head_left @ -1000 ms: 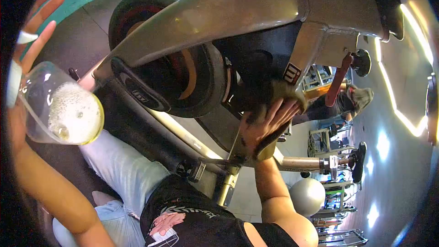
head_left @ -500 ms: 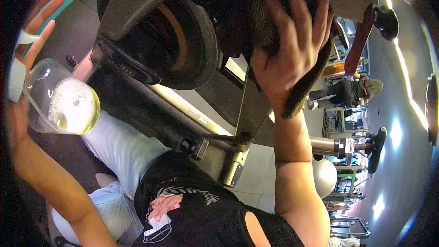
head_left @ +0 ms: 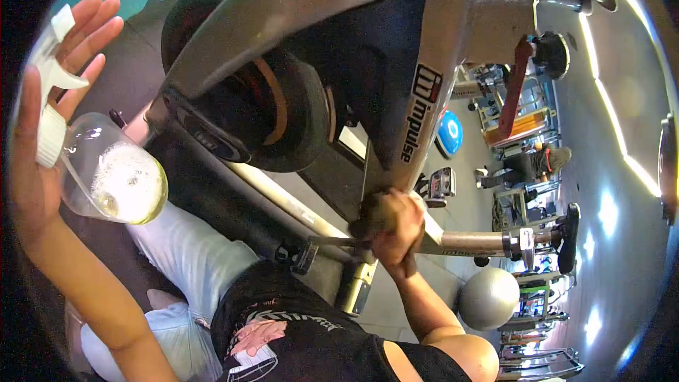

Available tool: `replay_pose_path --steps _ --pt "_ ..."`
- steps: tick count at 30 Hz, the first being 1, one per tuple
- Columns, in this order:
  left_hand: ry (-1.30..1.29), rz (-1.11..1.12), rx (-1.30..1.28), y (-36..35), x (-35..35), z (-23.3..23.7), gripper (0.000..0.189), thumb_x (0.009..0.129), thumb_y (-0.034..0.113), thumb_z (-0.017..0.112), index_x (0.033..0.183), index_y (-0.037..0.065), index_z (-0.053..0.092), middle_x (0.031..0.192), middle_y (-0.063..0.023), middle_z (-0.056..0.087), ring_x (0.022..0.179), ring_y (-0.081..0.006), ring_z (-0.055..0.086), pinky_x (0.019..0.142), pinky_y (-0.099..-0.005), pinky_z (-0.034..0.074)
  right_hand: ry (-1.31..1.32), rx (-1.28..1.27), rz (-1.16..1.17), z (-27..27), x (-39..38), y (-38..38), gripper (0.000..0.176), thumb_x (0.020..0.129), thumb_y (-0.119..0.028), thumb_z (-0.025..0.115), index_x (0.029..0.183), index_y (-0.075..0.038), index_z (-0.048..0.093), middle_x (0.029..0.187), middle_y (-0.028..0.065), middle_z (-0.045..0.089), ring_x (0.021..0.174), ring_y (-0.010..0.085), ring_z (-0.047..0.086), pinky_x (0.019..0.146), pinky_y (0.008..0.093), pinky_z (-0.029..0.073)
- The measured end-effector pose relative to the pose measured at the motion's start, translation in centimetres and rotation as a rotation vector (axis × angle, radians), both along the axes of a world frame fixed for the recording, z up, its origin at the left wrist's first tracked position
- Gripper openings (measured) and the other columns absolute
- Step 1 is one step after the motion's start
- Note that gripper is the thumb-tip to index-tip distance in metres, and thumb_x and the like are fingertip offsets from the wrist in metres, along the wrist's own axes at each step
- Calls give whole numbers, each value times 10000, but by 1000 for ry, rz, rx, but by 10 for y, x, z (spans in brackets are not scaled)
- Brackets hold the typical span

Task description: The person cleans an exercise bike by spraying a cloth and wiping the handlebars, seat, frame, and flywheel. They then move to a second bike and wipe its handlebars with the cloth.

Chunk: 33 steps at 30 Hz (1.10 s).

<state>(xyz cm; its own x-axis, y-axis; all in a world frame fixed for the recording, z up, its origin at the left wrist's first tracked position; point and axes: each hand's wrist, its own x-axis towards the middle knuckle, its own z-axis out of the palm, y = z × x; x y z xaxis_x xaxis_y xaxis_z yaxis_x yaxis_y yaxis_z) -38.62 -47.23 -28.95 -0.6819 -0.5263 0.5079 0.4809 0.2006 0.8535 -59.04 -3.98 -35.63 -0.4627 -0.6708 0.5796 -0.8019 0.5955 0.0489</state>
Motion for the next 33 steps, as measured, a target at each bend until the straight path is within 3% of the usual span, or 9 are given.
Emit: replay_pose_path --steps 3,6,12,15,19,23,25,26,33 --pt "-33 -24 -39 -11 3 -11 688 980 515 352 1445 8 334 1466 -133 412 1369 -207 378 1134 -356 226 16 -932 -76 53 -22 -12 297 811 -27 560 1101 -9 617 1197 175 601 1188 353 496 1004 438 379" --pt "18 20 8 6 1 1 710 964 527 401 1385 -44 404 1394 -169 481 1309 -250 449 1105 -394 261 410 -1213 48 146 -28 -60 303 858 -105 530 1132 -1 610 1227 192 586 1236 372 448 1042 444 337" --pt "69 109 -60 26 -2 15 554 930 424 556 1215 -50 587 1166 -164 644 1123 -211 589 961 -317 432 985 -163 35 197 -43 -217 386 954 -261 471 1194 13 597 1288 226 555 1334 408 350 1118 456 252" --pt "-241 84 -149 34 9 35 440 932 389 583 1145 11 657 966 -56 697 823 -145 618 743 -296 506 466 -521 384 149 -45 -250 475 1000 -406 365 1267 -81 585 1374 173 503 1339 473 316 1140 552 161" --pt "216 413 -270 51 -22 22 350 840 362 703 840 15 657 798 -196 646 757 -354 624 705 -432 489 705 -18 347 124 -21 -241 463 1010 -360 343 1296 -67 559 1399 206 467 1346 459 332 1110 610 201" --pt "223 563 -446 57 -28 47 314 816 314 674 752 11 623 794 -240 628 770 -358 631 707 -465 506 972 33 316 178 -91 -250 387 991 -307 412 1274 -78 544 1313 169 529 1234 415 450 1045 527 321" --pt "112 617 -623 48 -6 53 275 824 276 637 695 47 556 631 -148 583 538 -322 579 550 -430 495 906 22 327 191 -116 -267 374 989 -313 416 1250 -78 547 1279 165 528 1200 407 451 1018 519 325" --pt "-118 497 -591 50 10 61 314 814 299 627 703 7 594 760 -226 622 704 -340 632 589 -450 507 868 23 342 190 -123 -275 368 988 -316 418 1238 -78 548 1262 163 528 1184 402 451 1005 515 327" --pt "-242 861 -296 102 77 -38 420 863 352 624 1060 -15 575 909 -120 529 805 -227 559 665 -308 524 723 145 422 148 -97 -315 331 981 -335 433 1152 -80 558 1143 147 525 1066 372 455 912 487 340"
